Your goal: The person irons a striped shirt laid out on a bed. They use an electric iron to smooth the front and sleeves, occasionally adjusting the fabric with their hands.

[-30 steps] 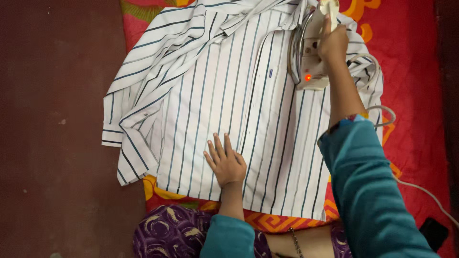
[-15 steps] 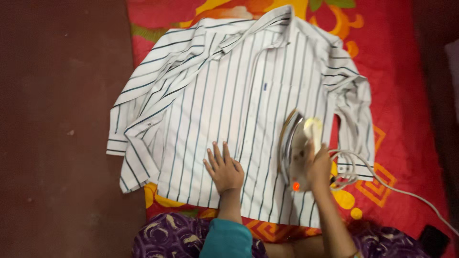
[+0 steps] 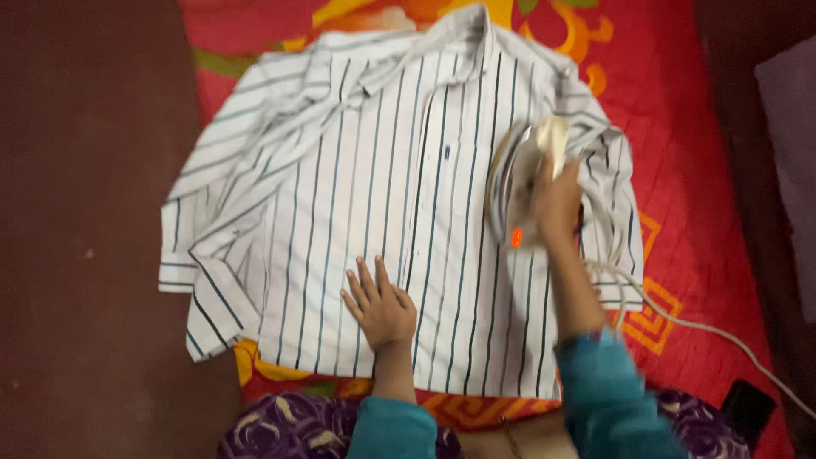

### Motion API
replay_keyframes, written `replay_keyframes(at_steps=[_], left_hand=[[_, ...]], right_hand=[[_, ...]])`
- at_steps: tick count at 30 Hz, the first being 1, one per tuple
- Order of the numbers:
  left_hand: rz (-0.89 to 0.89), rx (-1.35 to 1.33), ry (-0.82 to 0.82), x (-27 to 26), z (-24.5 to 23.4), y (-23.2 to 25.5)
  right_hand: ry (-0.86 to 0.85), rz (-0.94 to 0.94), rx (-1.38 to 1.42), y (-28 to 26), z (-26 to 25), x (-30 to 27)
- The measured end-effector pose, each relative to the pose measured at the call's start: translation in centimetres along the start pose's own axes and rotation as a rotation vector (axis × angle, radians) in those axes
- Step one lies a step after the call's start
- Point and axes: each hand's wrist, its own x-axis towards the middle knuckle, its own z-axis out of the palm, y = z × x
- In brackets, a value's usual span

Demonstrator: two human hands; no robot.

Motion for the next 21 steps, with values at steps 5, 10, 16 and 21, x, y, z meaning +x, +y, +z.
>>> replay_keyframes(at_steps=[5,10,16,21], left_hand=[[-0.008,0.006,0.020,0.0,0.5,-0.2],[-0.021,0.015,-0.015,-0.1,0.5,-0.2],[-0.007,-0.010,0.002,-0.1,0.6,-0.3],[-0.008,0.012,0.010,-0.1,0.5,-0.2]], right_hand=[[0.069,-0.119,-0.049,-1.1,3.2,12.1],[-0.005,-0.218,0.113,-1.8,3.6,14.6],[-0.069,-0.122,-0.101,3.0,0.0,4.9],[-0.154,0.011,-0.171,7.4,-4.3,-9.5]])
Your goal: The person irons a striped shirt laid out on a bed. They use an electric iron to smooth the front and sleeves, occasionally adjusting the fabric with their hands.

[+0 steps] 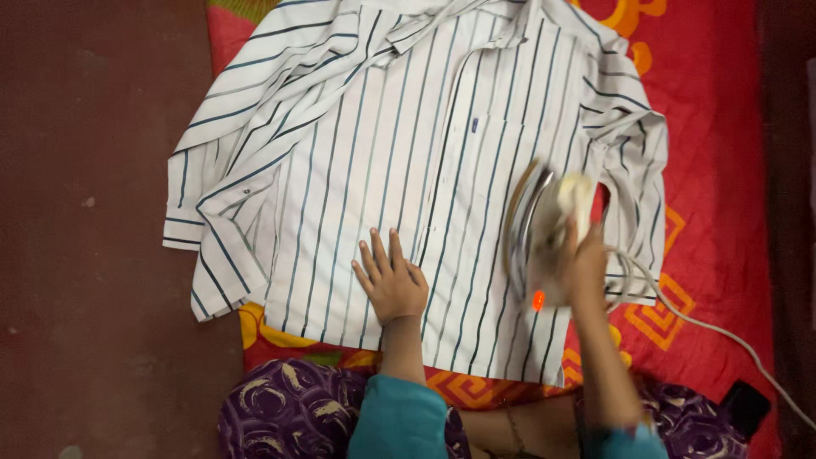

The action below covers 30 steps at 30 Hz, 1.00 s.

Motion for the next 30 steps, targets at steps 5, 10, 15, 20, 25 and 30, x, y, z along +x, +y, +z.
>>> replay_keyframes(at_steps=[5,10,15,20,25,30], left_hand=[[0.005,-0.013,-0.002,-0.1,-0.1,-0.1],[0.009,-0.014,0.035,-0.1,0.0,-0.1],[0.013,0.002,0.041,-0.2,0.2,-0.2],[0.019,0.002,0.032,0.0,0.1,-0.2],[-0.017,-0.013,-0.034,0.1,0.0,0.0],[-0.014,-0.014,-0.033,0.3,-0.2,0.1]], right_hand=[[-0.075,-0.189,0.164,0.0,-2.6,-11.0],[-0.114,-0.078,0.104,-1.6,-2.8,-11.3],[-0.008,-0.227,0.051,-5.1,-0.8,-6.5],[0.004,-0.296,0.113,-10.9,1.1,0.1],[0.015,-0.370,0.255,-15.6,3.9,6.7],[-0.393,-0.200,0.677,-17.1,4.3,10.1]])
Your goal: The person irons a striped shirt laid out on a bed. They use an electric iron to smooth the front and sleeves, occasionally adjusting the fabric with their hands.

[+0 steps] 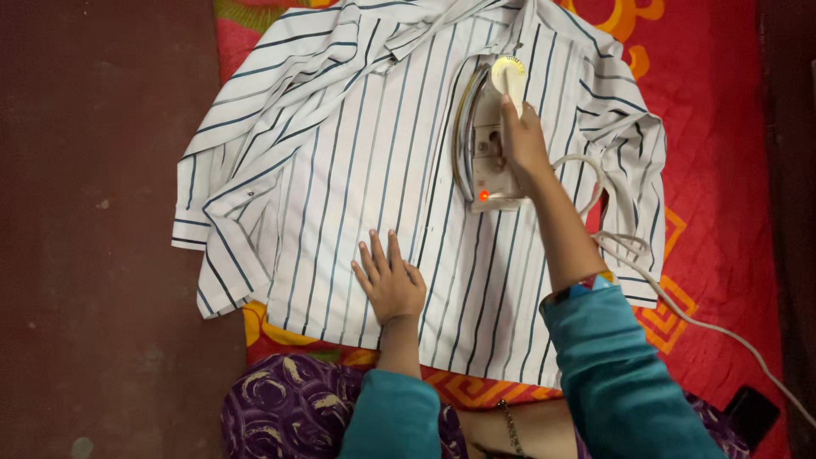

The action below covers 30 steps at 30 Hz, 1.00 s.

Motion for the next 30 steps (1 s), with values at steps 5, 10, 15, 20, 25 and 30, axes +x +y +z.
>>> replay_keyframes(at_steps=[5,10,15,20,25,30], left_hand=[[0.008,-0.022,0.051,-0.3,0.1,-0.2],[0.006,-0.027,0.020,-0.2,0.1,-0.2],[0.017,-0.036,0.076,-0.3,0.4,-0.2],[0.024,0.007,0.050,-0.3,0.1,-0.1],[0.013,0.004,0.047,-0.4,0.0,0.0],[0.004,-0.004,0.021,0.0,-0.1,0.1]], right_hand=[[-0.160,0.195,0.338,0.2,-0.7,-4.0],[0.004,0.183,0.317,4.2,0.4,-13.5],[0.018,0.327,0.147,6.3,-0.1,-23.7],[0.174,0.155,-0.141,5.9,0.5,-27.9],[0.227,0.055,-0.295,6.4,0.2,-24.0],[0.289,-0.202,-0.307,7.0,-0.5,-13.3]])
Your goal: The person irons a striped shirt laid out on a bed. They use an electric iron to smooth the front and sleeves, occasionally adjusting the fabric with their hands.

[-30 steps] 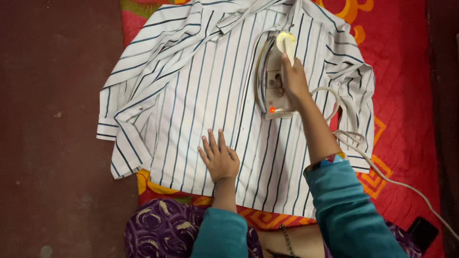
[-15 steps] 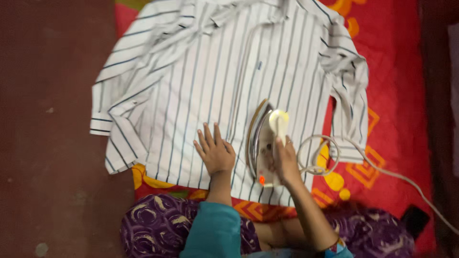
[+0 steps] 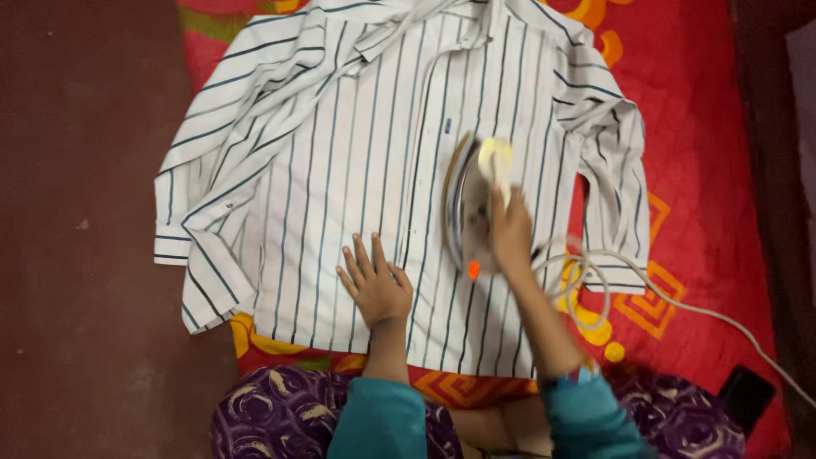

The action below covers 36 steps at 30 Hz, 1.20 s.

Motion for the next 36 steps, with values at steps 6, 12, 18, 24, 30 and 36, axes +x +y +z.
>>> replay_keyframes(at_steps=[6,12,18,24,30,36], left_hand=[[0.007,0.005,-0.004,-0.7,0.3,-0.5],[0.011,0.009,0.001,-0.5,0.0,-0.1],[0.031,0.016,0.047,-0.3,0.2,-0.2],[0.033,0.007,0.055,-0.1,-0.1,0.0],[0.053,0.036,0.083,-0.5,0.1,-0.2],[0.038,0.029,0.065,-0.3,0.1,0.2]], right_hand=[[-0.019,0.065,0.009,-1.6,0.6,12.7],[-0.044,0.298,0.085,-4.0,-1.5,12.5],[0.003,0.122,0.083,2.5,-4.4,1.6],[-0.026,0.455,0.121,0.3,-8.1,-9.3],[0.039,0.144,-0.021,1.9,-8.2,-6.3],[0.133,0.050,0.044,4.1,-6.5,4.1]])
